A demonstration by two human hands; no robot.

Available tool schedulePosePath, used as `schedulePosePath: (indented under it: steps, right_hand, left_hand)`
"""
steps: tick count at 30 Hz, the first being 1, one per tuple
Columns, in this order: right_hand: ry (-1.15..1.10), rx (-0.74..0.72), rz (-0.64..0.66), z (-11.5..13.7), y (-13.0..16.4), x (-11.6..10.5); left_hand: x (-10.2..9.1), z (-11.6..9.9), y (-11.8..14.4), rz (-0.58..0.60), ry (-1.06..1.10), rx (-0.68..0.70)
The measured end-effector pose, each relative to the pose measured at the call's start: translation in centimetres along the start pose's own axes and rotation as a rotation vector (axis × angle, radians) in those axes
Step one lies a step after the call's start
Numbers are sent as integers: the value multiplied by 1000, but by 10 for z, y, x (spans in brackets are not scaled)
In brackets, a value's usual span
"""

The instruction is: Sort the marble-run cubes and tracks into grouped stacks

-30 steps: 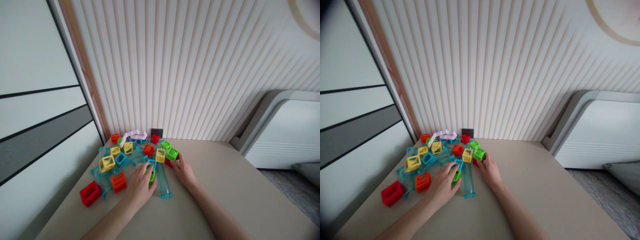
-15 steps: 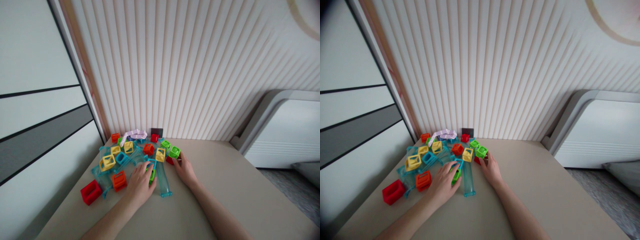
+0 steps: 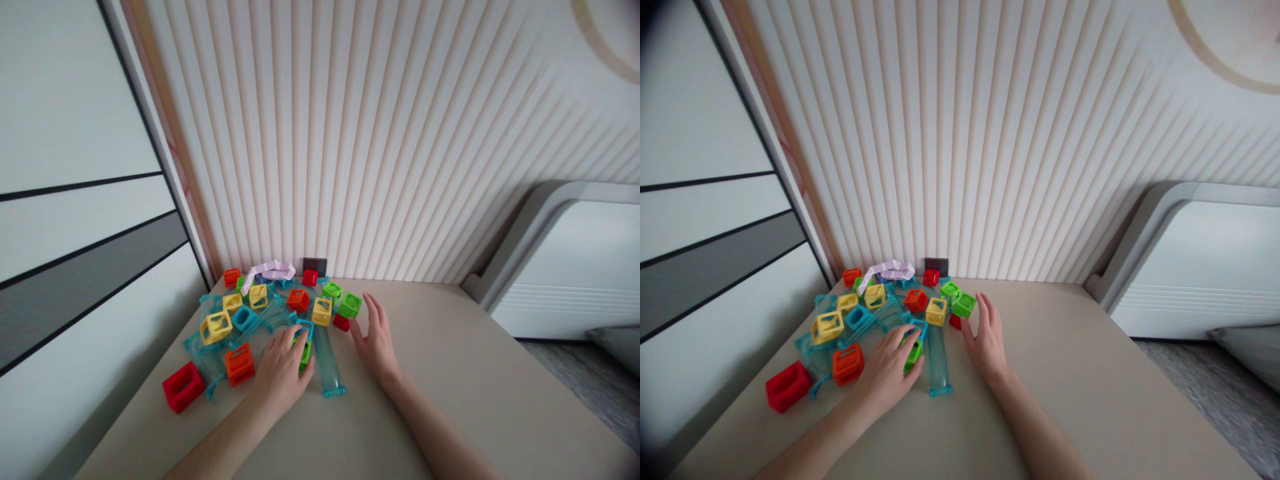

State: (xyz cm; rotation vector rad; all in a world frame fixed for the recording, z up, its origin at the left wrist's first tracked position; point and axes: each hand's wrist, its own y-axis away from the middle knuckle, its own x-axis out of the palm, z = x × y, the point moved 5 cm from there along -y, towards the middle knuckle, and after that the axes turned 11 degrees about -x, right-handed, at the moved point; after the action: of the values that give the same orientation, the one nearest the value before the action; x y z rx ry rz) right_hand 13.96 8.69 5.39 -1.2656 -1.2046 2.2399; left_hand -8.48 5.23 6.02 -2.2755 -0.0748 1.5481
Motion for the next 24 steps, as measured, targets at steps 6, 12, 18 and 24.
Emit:
schedulePosePath:
  steps: [6, 12, 18, 24]
  right_hand:
    - [214, -380, 147, 56, -8, 3]
    - [319, -377, 195, 55, -12, 25]
    - [278, -397, 159, 54, -18, 24]
    - [240, -423, 163, 56, -21, 15]
  left_hand:
    - [-1, -2, 0, -3, -12, -4]
    - [0, -1, 0, 3, -22, 1]
    - [0, -1, 0, 3, -19, 7]
    - [-1, -1, -1, 16, -19, 9]
